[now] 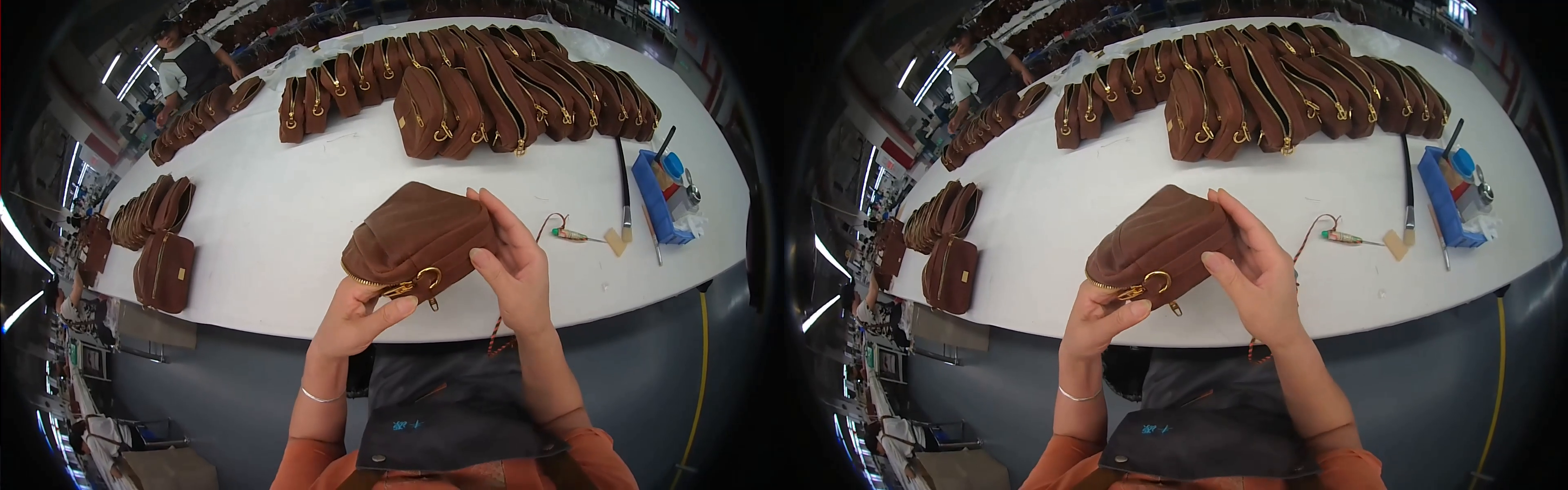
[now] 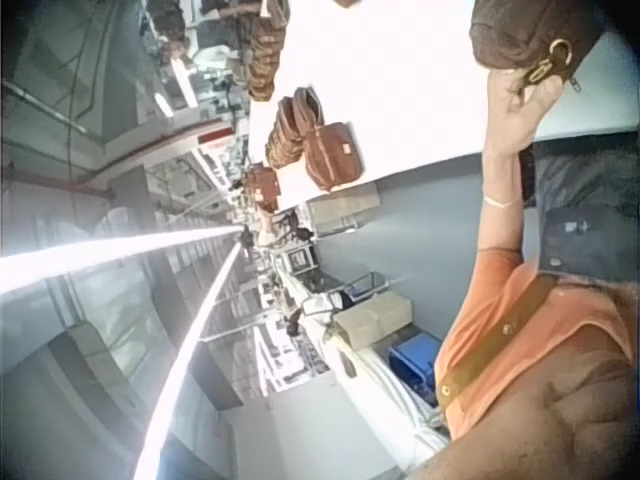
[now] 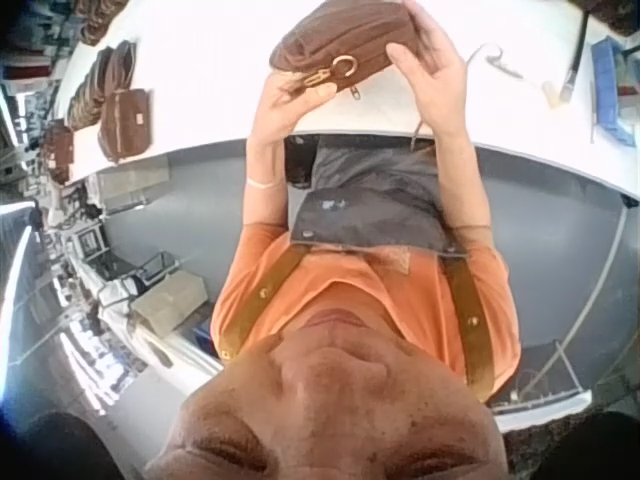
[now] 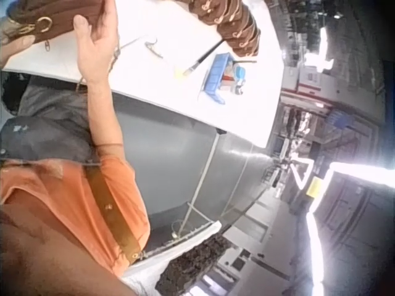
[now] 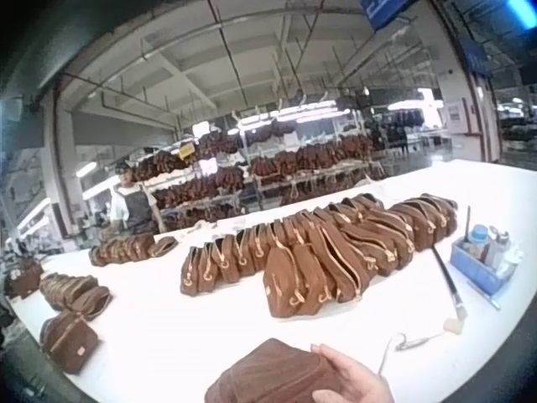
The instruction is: Inspecting and cleaning loose threads or artifacts from finished leather cosmetic bags using a small snip tool.
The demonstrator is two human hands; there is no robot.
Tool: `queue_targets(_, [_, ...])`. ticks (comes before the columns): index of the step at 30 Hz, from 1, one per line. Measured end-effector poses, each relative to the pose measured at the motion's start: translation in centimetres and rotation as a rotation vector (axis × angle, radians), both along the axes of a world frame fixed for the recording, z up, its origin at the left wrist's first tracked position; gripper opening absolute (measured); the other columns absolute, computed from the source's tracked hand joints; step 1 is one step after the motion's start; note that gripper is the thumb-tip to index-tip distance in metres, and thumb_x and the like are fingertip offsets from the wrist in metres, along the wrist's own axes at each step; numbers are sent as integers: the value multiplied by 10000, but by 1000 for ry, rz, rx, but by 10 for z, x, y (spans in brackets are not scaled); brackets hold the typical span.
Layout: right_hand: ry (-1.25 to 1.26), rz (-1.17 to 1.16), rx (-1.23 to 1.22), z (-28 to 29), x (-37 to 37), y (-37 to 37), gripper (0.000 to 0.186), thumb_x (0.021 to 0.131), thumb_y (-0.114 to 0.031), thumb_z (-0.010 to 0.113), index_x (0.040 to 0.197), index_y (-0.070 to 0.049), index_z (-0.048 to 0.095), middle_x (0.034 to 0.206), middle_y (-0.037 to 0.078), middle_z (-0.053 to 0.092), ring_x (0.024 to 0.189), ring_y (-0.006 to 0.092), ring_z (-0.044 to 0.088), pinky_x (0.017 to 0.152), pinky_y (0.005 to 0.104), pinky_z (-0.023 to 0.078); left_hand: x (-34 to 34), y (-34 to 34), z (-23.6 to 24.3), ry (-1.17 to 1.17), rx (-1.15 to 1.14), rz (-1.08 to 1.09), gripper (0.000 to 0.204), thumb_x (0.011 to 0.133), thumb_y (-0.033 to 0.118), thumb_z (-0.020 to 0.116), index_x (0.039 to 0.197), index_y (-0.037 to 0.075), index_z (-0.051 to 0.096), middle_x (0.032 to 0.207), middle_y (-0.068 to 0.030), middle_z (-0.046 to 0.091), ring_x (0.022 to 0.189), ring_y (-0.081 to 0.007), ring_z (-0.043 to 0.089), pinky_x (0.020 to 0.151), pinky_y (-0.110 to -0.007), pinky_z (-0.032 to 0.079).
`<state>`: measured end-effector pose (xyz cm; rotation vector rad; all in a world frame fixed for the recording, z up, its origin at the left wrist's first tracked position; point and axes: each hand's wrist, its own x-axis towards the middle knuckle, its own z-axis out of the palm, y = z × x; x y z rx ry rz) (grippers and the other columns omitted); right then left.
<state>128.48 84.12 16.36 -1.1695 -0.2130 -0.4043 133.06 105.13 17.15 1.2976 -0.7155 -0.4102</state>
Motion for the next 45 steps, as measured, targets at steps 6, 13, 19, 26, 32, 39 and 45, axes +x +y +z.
queue_targets(6, [160,38,10,-24,6,-12,564,928,-77,641,1412,78,395,1390,148,485,1262,184,482,1065,317,387,10,0,-26,-188,349,-60,349,901,97,673,1221,-17,592,1205,-46,625,1117,-170,565,979,-323,426])
queue_targets(13, [348,-3,-28,-44,5,-11,564,917,-133,680,1387,67,442,1329,130,534,1188,159,524,1022,290,418,27,5,-55,751,-469,43,510,997,213,547,1442,27,381,1446,-87,461,1324,-226,449,1099,-393,363])
queue_targets(19, [284,-7,-77,-55,4,-15,632,893,-94,686,1426,63,384,1419,189,467,1327,235,446,1104,339,355,34,2,-53,725,-562,74,447,1033,137,404,1473,95,336,1498,-95,394,1378,-274,391,1133,-455,345])
queue_targets(26, [295,33,-104,-49,4,-12,623,913,-104,665,1433,71,368,1445,203,443,1353,249,422,1126,352,320,30,8,-34,626,-598,-10,564,958,-11,480,1487,85,311,1480,-107,418,1353,-275,431,1105,-451,393])
queue_targets(32, [328,8,-195,-54,3,-14,532,1027,-318,496,1435,12,412,1395,152,514,1331,244,456,1092,369,360,22,4,-11,367,-455,107,468,842,-100,579,1291,31,572,1283,-122,598,1200,-229,568,1029,-393,458])
queue_targets(39, [204,-30,-29,-30,2,-7,554,1029,-329,494,1446,19,387,1385,125,504,1280,192,474,1035,322,397,20,6,-31,-98,-79,169,255,758,-167,550,926,-55,705,967,-51,691,877,-93,611,818,-259,487])
queue_targets(45, [147,23,-19,-22,2,-5,543,1015,-283,533,1440,19,379,1349,96,520,1244,187,497,1036,348,418,4,-9,-20,-160,74,153,231,775,-39,662,1005,-62,681,1017,-77,683,959,-128,621,877,-282,488])
